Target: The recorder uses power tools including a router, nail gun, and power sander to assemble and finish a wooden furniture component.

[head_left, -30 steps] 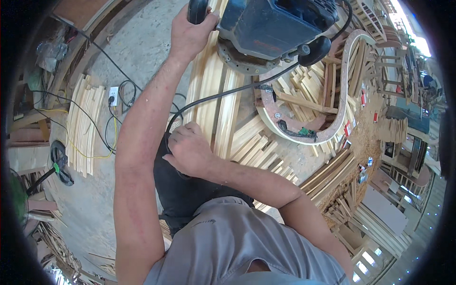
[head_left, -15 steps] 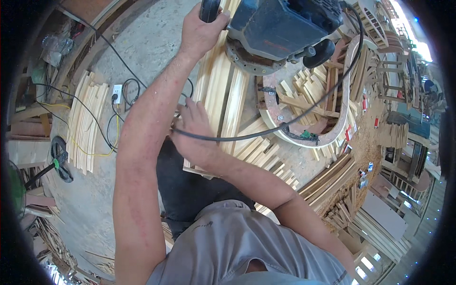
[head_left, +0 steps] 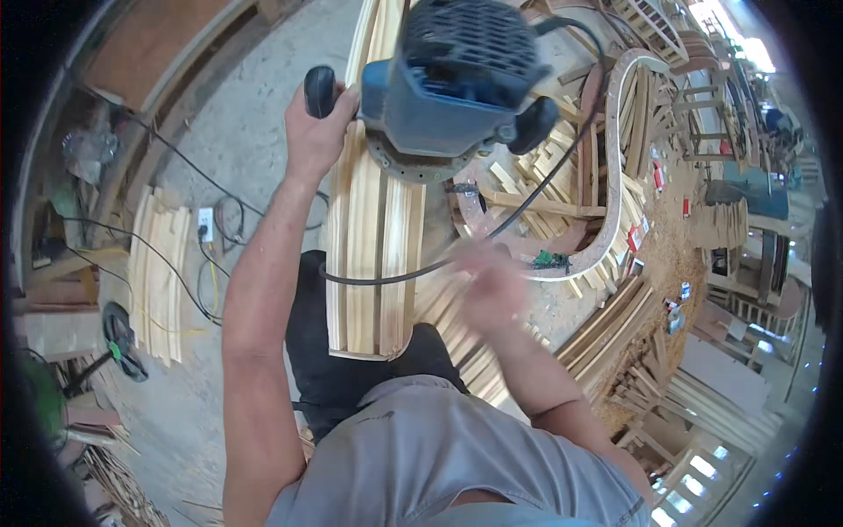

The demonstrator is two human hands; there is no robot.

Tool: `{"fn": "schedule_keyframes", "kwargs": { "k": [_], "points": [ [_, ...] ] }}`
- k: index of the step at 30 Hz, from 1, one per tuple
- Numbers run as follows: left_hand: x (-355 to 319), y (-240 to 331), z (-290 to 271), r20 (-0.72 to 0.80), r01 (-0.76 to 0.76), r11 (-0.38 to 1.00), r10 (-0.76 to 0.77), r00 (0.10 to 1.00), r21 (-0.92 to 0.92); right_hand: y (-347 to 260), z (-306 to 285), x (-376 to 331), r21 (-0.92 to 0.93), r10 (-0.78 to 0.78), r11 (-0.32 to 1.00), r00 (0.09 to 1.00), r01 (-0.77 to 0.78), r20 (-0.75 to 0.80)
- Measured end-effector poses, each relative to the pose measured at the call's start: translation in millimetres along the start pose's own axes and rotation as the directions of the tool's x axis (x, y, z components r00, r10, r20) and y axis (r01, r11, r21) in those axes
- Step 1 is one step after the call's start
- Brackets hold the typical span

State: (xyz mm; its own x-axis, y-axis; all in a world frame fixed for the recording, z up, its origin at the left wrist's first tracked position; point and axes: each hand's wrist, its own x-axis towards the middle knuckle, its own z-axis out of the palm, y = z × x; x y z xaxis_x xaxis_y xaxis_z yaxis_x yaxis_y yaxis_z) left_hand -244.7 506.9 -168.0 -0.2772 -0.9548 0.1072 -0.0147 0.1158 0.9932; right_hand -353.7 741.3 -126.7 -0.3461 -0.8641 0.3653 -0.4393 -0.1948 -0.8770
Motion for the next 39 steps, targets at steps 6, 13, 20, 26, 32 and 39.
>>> {"fn": "schedule_keyframes", "kwargs": {
  "k": [6, 13, 20, 26, 32, 39],
  "points": [
    [-0.1, -11.0, -2.4, -0.040, -0.172, 0.971, 0.181, 0.983, 0.164, 100.3, -57.9, 111.7, 0.155, 0.156, 0.982, 0.925, -0.108, -0.347],
    [1.4, -6.6, 1.7, -0.027, -0.203, 0.977, 0.206, 0.978, 0.068, 117.3, -39.5, 138.6, 0.405, 0.195, 0.914, 0.908, -0.031, -0.371],
    [12.2, -9.1, 13.0, -0.160, -0.014, 0.999, 0.009, 0.987, -0.033, 117.6, -44.3, 167.5, 0.259, 0.161, 0.965, 0.873, -0.042, -0.459],
    [10.1, -21.2, 5.5, -0.077, 0.015, 0.997, -0.010, 0.997, 0.070, 126.2, -44.5, 181.1, 0.211, 0.072, 0.977, 0.912, 0.016, -0.405],
    [15.7, -15.2, 2.8, -0.056, 0.091, 0.996, -0.090, 0.994, 0.014, 129.9, -49.0, 174.6, -0.073, 0.059, 0.993, 0.919, -0.094, -0.390],
    [26.6, -33.1, 10.4, -0.057, -0.082, 0.984, 0.073, 0.996, -0.158, 139.6, -51.1, 169.5, -0.047, 0.082, 0.993, 0.913, -0.109, -0.399]
  ]
}}
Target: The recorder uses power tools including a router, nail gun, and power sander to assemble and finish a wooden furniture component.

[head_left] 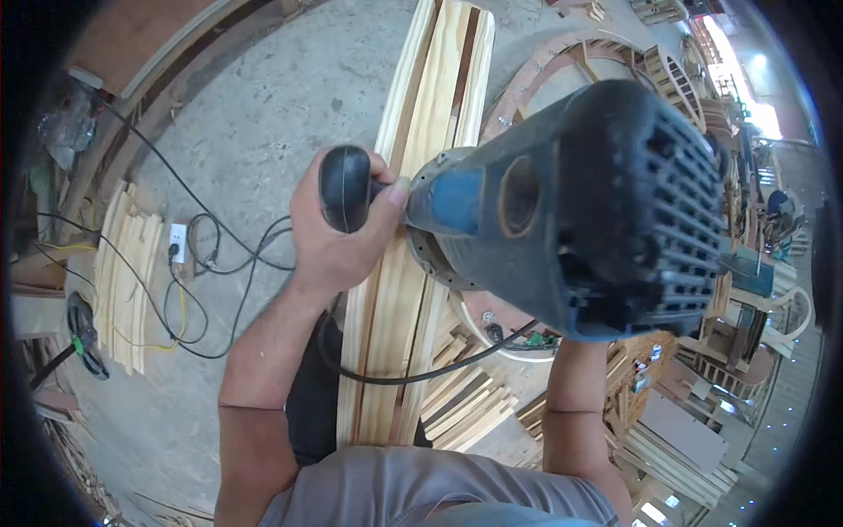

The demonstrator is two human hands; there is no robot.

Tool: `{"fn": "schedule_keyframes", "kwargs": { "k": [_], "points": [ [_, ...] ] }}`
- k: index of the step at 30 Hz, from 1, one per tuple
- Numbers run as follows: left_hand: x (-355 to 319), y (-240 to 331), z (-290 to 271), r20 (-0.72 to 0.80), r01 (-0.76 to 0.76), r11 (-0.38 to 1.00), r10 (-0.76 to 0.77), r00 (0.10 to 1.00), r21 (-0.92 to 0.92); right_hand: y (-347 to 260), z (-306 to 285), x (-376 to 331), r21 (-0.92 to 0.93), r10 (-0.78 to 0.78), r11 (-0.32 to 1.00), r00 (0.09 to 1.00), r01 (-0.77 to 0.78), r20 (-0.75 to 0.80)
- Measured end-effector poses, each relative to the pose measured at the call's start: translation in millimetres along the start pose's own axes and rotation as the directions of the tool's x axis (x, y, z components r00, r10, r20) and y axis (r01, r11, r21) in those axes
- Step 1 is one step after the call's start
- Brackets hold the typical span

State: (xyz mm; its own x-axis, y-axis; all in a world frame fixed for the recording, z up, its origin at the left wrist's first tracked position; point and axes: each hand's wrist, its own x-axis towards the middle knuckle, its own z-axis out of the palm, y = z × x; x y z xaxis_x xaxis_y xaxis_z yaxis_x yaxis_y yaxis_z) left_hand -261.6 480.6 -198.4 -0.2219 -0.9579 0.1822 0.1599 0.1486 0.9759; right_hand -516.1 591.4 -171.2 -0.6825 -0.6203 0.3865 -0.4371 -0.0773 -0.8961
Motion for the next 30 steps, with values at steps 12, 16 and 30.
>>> {"fn": "schedule_keyframes", "kwargs": {
  "k": [12, 16, 30],
  "points": [
    [52.2, -10.5, 14.1, -0.047, 0.067, 0.998, -0.067, 0.997, 0.005, -9.5, 36.0, 49.0, -0.004, -0.204, 0.979, 0.979, 0.204, 0.013],
    [66.3, -11.5, 17.4, 0.000, 0.029, 0.999, -0.029, 1.000, 0.023, -16.9, 46.4, 62.0, 0.144, 0.052, 0.989, 0.996, -0.041, -0.070],
    [100.9, -22.1, 28.6, 0.024, -0.065, 0.998, 0.065, 0.998, -0.011, -13.0, 72.9, 99.1, 0.411, 0.068, 0.909, 0.997, -0.074, 0.030]
  ]
}}
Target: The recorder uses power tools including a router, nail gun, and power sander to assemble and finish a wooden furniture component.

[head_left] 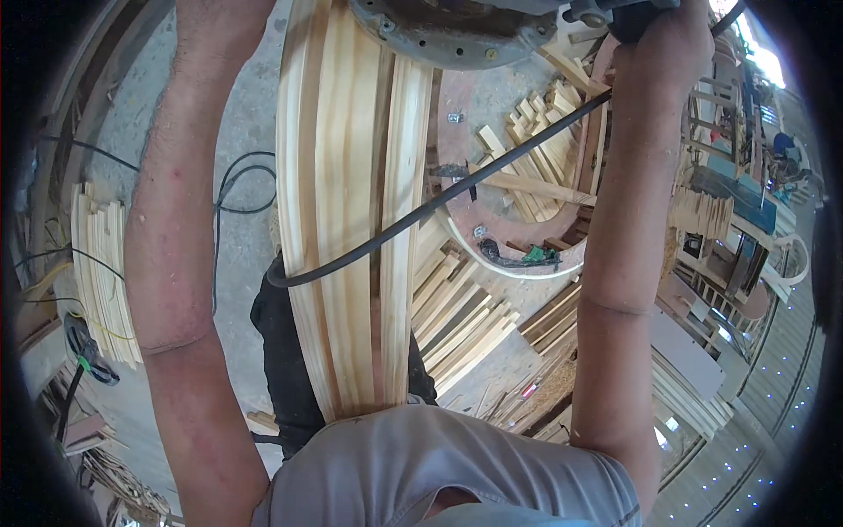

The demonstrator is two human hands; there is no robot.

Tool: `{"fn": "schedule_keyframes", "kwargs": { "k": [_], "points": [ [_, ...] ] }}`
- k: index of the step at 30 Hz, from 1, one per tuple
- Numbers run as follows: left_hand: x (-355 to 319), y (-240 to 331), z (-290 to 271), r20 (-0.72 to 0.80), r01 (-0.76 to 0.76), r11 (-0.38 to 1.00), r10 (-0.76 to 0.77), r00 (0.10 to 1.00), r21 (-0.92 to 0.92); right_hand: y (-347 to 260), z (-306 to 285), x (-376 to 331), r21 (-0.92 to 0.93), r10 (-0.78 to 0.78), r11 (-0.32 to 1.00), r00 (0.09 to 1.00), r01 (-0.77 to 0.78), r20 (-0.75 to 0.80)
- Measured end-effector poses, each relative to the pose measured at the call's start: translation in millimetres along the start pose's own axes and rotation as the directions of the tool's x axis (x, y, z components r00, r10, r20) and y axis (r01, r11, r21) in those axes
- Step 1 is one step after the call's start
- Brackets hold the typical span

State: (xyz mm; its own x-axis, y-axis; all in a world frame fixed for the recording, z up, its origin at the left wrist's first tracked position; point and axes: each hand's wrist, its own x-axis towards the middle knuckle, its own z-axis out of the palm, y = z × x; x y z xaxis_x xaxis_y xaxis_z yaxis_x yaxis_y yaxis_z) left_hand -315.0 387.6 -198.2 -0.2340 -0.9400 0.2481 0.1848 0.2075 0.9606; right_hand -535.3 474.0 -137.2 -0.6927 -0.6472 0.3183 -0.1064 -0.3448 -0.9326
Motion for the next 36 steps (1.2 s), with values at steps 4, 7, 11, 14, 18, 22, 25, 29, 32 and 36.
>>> {"fn": "schedule_keyframes", "kwargs": {
  "k": [4, 7, 11, 14, 18, 22, 25, 29, 32, 36],
  "points": [
    [12.1, -3.8, 2.0, -0.004, -0.004, 0.999, 0.004, 1.000, -0.034, 2.4, 6.7, 7.9, -0.064, -0.102, 0.992, 0.992, 0.106, 0.072],
    [23.2, -7.0, 3.9, 0.015, -0.005, 0.999, 0.006, 1.000, -0.050, -1.5, 9.3, 12.6, -0.149, -0.031, 0.988, 0.998, 0.039, 0.052],
    [33.8, -9.7, 7.2, 0.008, -0.008, 0.998, 0.009, 1.000, -0.059, -14.4, 11.2, 24.1, 0.247, 0.348, 0.884, 0.912, -0.397, 0.217],
    [41.2, -11.5, 10.0, -0.003, -0.002, 0.999, 0.002, 1.000, -0.043, -2.0, 19.8, 28.3, -0.242, 0.023, 0.970, 1.000, -0.025, -0.010],
    [52.5, -15.5, 11.5, 0.022, -0.032, 0.999, 0.033, 0.999, -0.030, 4.2, 22.9, 37.9, -0.206, -0.033, 0.978, 0.999, 0.036, 0.021],
    [64.8, -20.4, 13.0, 0.041, -0.030, 0.999, 0.031, 0.999, -0.027, 6.3, 23.1, 48.0, -0.245, -0.022, 0.969, 0.999, 0.015, -0.024],
    [73.4, -24.3, 15.8, 0.029, -0.026, 0.999, 0.027, 0.999, -0.035, 11.6, 25.1, 58.9, -0.232, -0.038, 0.972, 0.999, 0.029, -0.034],
    [85.6, -29.3, 19.1, 0.011, -0.020, 0.999, 0.021, 1.000, -0.046, 21.0, 24.0, 75.4, -0.235, -0.073, 0.969, 0.997, 0.073, 0.011],
    [95.2, -32.8, 19.6, 0.007, -0.006, 0.999, 0.006, 1.000, -0.052, 27.9, 26.3, 86.6, -0.222, -0.108, 0.969, 0.994, 0.107, 0.004],
    [107.3, -37.1, 20.1, 0.030, -0.019, 1.000, 0.019, 0.999, -0.016, 29.2, 27.6, 95.7, -0.219, -0.145, 0.964, 0.988, 0.153, 0.049]
  ]
}}
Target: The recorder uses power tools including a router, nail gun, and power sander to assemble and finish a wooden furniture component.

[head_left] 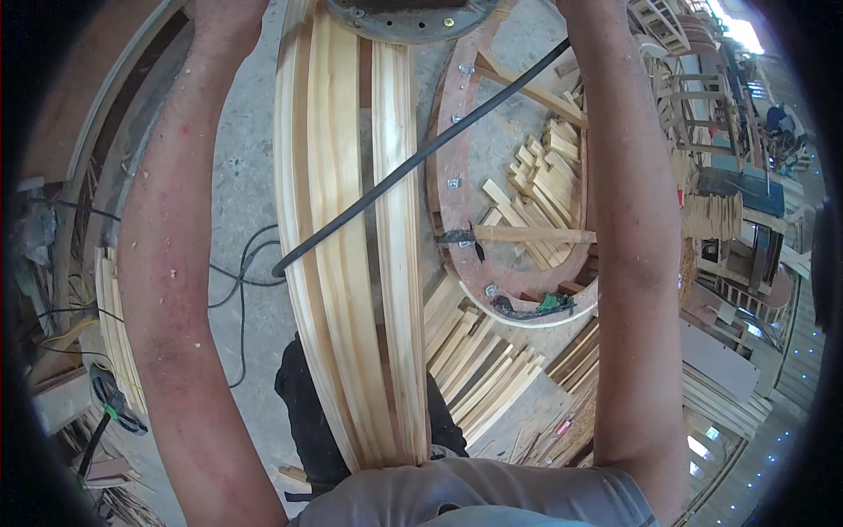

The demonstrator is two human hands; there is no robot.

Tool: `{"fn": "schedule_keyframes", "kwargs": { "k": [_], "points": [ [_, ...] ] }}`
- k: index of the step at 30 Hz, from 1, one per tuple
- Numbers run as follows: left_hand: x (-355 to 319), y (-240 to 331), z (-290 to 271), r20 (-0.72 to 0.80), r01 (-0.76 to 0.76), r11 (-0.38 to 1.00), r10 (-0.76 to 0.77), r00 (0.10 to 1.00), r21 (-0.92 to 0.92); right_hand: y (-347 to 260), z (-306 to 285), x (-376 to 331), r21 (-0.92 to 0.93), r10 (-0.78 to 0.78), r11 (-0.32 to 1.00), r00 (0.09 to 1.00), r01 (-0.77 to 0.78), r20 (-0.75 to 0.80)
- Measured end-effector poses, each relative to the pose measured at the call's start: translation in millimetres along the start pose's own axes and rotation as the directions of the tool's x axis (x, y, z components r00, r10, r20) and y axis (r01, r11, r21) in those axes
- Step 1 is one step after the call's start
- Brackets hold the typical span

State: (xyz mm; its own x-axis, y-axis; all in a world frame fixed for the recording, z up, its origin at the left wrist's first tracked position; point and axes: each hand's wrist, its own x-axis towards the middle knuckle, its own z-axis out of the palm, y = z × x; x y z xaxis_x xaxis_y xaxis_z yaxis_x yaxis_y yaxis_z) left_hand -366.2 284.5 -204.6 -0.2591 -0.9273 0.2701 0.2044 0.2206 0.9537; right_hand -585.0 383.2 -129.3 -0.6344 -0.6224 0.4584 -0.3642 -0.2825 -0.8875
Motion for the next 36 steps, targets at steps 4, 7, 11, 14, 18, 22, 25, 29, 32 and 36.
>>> {"fn": "schedule_keyframes", "kwargs": {
  "k": [4, 7, 11, 14, 18, 22, 25, 29, 32, 36],
  "points": [
    [10.0, -4.7, 3.9, -0.021, -0.001, 1.000, 0.001, 1.000, -0.006, 0.2, 3.9, 6.0, 0.015, 0.042, 0.999, 0.999, -0.042, -0.003],
    [17.5, -7.7, 5.2, -0.029, -0.006, 0.999, 0.005, 1.000, -0.037, 3.7, 7.0, 11.3, -0.009, 0.123, 0.992, 0.992, -0.123, -0.031],
    [29.1, -12.3, 6.2, 0.019, -0.034, 0.997, 0.035, 0.999, -0.073, 11.7, 10.4, 22.1, 0.062, 0.075, 0.995, 0.997, -0.075, -0.010],
    [37.5, -15.1, 9.4, -0.029, -0.052, 0.998, 0.052, 0.998, -0.025, 17.4, 12.9, 29.9, 0.101, 0.133, 0.986, 0.991, -0.131, -0.013],
    [45.3, -17.2, 12.1, -0.032, -0.060, 0.998, 0.060, 0.998, 0.001, 25.2, 13.7, 37.8, 0.137, 0.122, 0.983, 0.992, -0.122, 0.011],
    [49.3, -18.7, 13.1, -0.032, -0.053, 0.999, 0.053, 0.998, 0.010, 32.1, 15.0, 45.0, 0.171, 0.092, 0.981, 0.996, -0.094, 0.015],
    [52.5, -20.1, 14.7, -0.051, -0.036, 0.999, 0.035, 0.998, -0.011, 33.8, 15.4, 49.6, 0.161, 0.011, 0.987, 0.999, -0.017, 0.039],
    [58.1, -22.0, 15.8, -0.090, -0.009, 1.000, 0.010, 0.996, 0.008, 33.2, 17.1, 55.4, 0.050, 0.114, 0.992, 0.993, -0.114, 0.016],
    [62.0, -24.5, 15.0, -0.097, -0.002, 1.000, 0.004, 0.995, 0.023, 34.8, 19.6, 60.1, 0.065, 0.111, 0.992, 0.993, -0.113, 0.031],
    [65.3, -27.2, 13.8, -0.102, 0.007, 0.999, -0.003, 0.995, 0.033, 38.5, 20.2, 65.1, 0.053, 0.108, 0.993, 0.994, -0.109, 0.012]
  ]
}}
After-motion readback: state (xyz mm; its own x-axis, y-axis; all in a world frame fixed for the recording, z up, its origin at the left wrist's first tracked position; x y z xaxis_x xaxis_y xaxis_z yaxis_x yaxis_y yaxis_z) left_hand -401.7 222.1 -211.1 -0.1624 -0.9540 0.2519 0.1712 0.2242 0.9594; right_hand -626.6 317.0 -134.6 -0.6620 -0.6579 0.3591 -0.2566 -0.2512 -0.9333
